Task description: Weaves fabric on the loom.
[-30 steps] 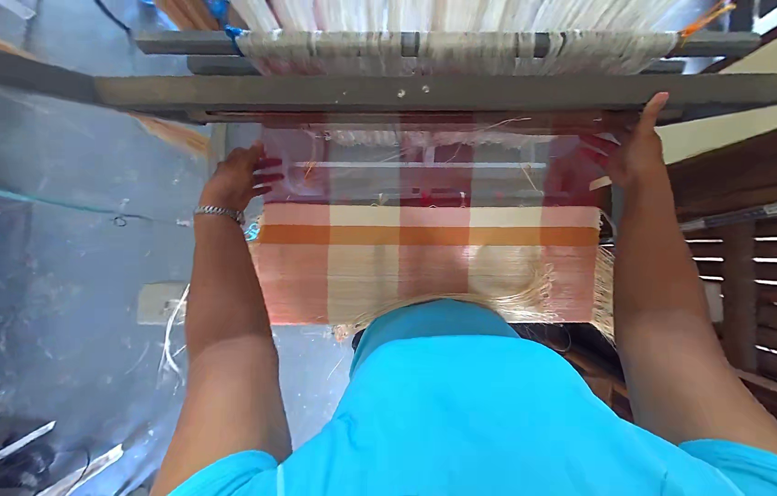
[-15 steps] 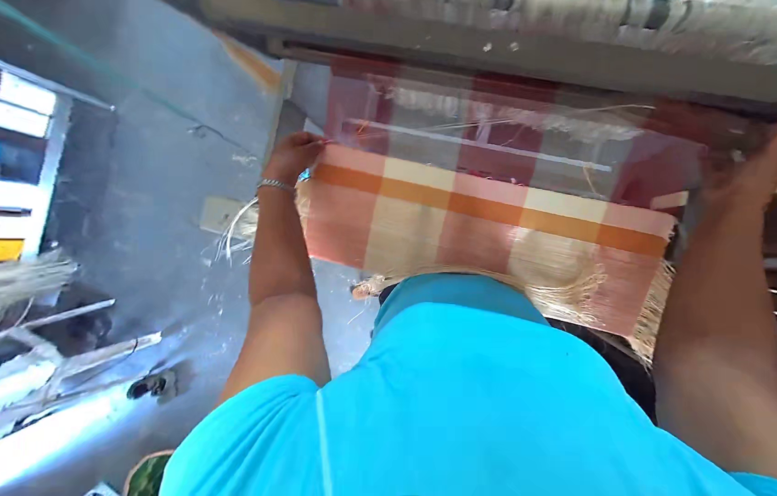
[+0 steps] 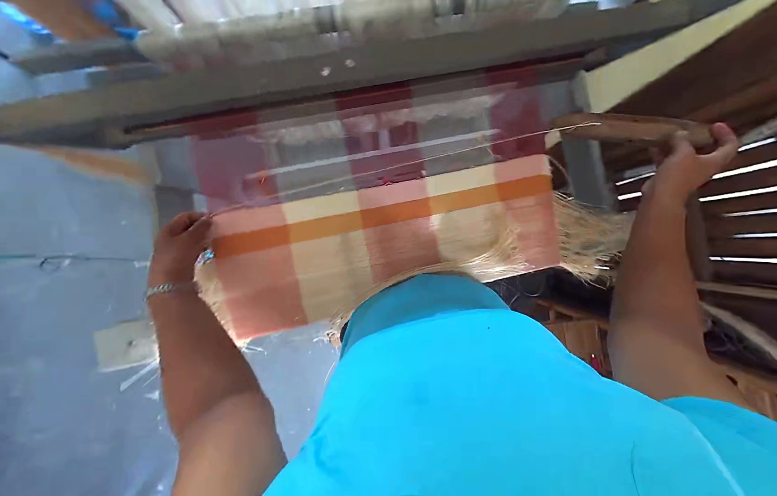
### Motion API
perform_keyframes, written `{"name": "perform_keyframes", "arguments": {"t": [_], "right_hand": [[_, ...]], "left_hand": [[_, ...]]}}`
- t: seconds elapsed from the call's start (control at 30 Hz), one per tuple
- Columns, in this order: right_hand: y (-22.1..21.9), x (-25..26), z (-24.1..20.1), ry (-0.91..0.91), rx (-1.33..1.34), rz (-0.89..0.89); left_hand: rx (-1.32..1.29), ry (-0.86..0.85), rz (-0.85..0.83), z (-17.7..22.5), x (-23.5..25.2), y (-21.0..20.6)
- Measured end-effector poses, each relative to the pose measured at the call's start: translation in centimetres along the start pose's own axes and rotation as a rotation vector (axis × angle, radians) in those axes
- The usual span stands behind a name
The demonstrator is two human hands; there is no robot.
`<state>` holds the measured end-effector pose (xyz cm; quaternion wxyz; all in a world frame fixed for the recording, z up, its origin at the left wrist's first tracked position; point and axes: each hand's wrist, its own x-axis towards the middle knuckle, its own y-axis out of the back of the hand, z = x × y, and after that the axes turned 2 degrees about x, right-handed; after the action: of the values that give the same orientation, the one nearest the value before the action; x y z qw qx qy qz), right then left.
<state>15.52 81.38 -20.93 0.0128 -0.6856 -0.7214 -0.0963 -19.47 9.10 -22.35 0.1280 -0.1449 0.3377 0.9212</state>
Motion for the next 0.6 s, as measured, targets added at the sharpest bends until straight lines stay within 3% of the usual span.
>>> {"name": "perform_keyframes", "arguments": {"t": [0.2, 0.33, 0.43, 0.6], "right_hand": [[4.3, 0.8, 0.2, 0.119, -0.127, 0.095], [4.5, -1.8, -2.5, 0.417, -0.373, 0.029], [2.9, -4.2, -4.6, 0.611, -0.57, -0.134], [-2.0, -7.7, -3.3, 0.63, -0.799, -0.588]], "left_hand": [[-0.007, 0.028, 0.028, 0.4, -0.4, -0.2], [-0.007, 0.044, 0.048, 0.6, -0.6, -0.3], [0.019, 0.029, 0.061, 0.2, -0.5, -0.4], [0.046, 0.005, 0.077, 0.4, -0.7, -0.8]]}}
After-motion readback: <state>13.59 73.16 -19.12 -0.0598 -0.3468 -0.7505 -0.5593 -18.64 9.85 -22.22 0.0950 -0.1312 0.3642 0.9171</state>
